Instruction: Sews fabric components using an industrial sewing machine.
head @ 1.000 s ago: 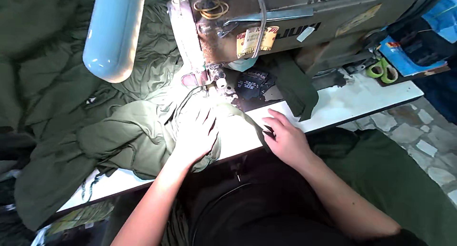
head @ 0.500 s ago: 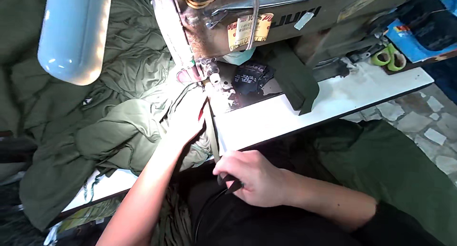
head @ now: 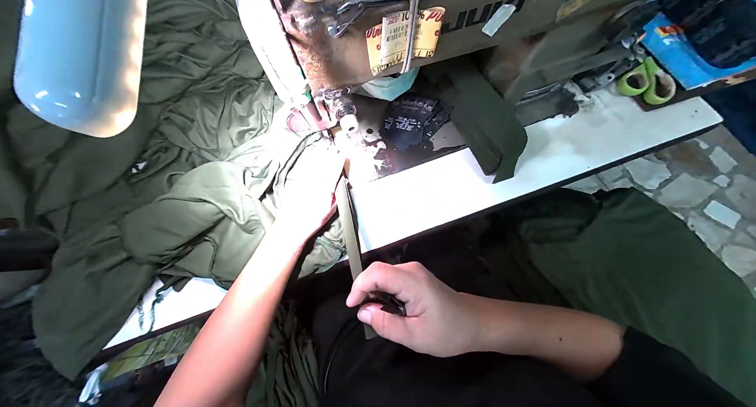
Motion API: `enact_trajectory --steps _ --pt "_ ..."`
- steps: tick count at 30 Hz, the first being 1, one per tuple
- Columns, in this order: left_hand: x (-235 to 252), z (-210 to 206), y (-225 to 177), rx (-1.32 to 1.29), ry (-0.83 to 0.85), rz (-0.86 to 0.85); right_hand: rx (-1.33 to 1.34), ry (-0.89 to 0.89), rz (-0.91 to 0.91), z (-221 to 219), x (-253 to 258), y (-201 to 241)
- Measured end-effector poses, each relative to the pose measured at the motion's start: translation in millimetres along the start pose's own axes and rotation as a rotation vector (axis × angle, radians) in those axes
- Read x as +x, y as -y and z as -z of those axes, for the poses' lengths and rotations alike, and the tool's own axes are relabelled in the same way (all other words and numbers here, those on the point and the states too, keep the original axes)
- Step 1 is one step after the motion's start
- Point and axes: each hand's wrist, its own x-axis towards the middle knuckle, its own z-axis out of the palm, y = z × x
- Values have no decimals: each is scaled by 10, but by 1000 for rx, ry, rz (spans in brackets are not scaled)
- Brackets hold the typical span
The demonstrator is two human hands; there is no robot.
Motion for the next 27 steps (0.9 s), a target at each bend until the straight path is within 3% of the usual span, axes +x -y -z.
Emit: enact_trajectory --steps 20,22,24,27 --pt "-82 9 -75 52 16 -50 60 76 -7 55 -8 -52" --pt "-191 42 -154 51 -18 -35 -127 57 32 123 50 -125" --pt "-320 61 -233 34 -129 -22 -520 14 10 244 133 -278" --pt "-480 38 -345 -128 -281 69 -850 194 -147 367 276 -462"
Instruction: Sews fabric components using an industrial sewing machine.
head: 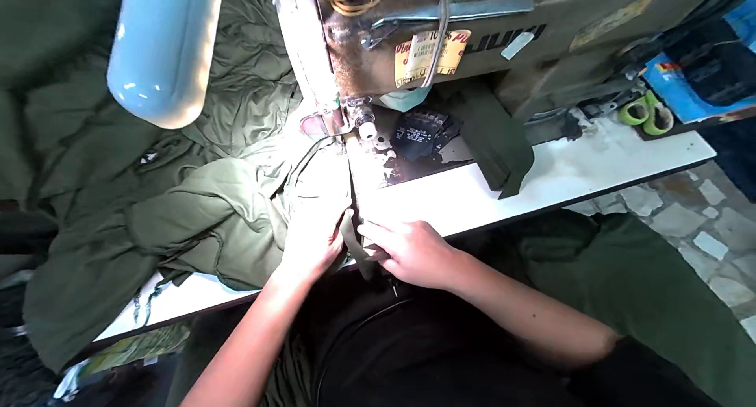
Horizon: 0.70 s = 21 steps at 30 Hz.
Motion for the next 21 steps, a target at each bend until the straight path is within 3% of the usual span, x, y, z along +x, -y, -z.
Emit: enact_trajectory --steps 3,21 --pt "-126 -37 -50 -116 48 132 -105 169 -3 -52 22 29" --pt "-168 -103 -145 -115 158 123 -155 64 22 -234 -265 99"
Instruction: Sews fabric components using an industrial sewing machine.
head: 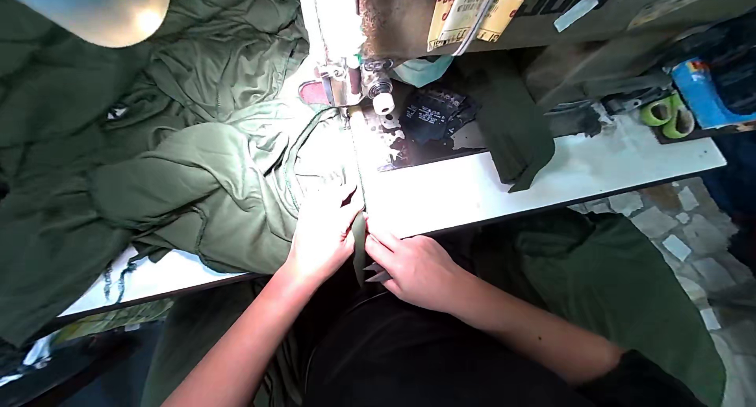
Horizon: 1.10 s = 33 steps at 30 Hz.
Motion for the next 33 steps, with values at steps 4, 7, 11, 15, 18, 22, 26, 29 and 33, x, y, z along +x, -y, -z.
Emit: enact_trajectory --steps 4,7,11,15,18,22,26,29,33 --pt "-3 14 -11 -3 32 24 7 0 -3 -2 -2 -7" --pt "-1 4 -13 15 29 7 2 2 -4 -2 -4 -9" --pt "-28 4 28 68 47 -73 -10 4 2 -1 -10 -8" --pt "-58 14 89 94 49 -138 -67 -101 66 -6 7 -14" --pt "-61 3 101 100 51 -139 -78 -97 84 33 21 -12" --pt "-34 3 122 113 38 -155 -76 -53 73 84 47 -13" --pt "28 7 164 122 1 -178 -77 -24 70 115 107 -45" --pt "99 21 213 120 -9 -184 -78 6 59 150 183 -70" --pt "180 27 281 137 9 -171 -62 52 32 192 298 -132"
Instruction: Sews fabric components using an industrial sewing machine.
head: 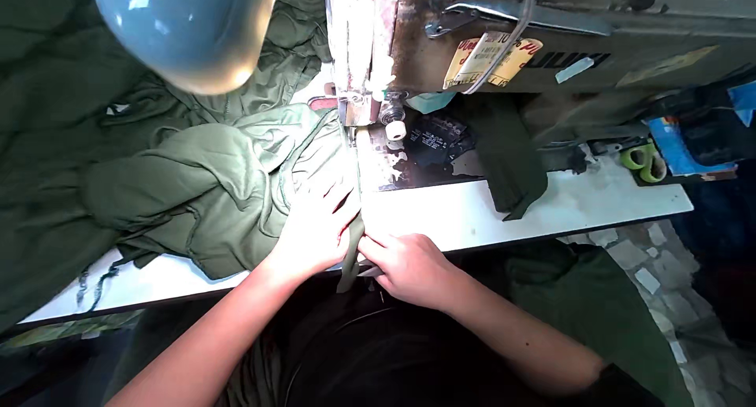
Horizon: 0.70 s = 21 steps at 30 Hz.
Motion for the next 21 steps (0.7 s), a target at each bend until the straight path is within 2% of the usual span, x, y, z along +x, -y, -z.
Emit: enact_trajectory --steps 8,16,21 --pt "207 -40 164 31 14 26 45 103 -72 152 217 -166" --pt "442 -39 336 45 5 36 -2 82 -56 200 436 -352" --pt "503 -43 380 68 10 56 -4 156 -129 269 495 -344"
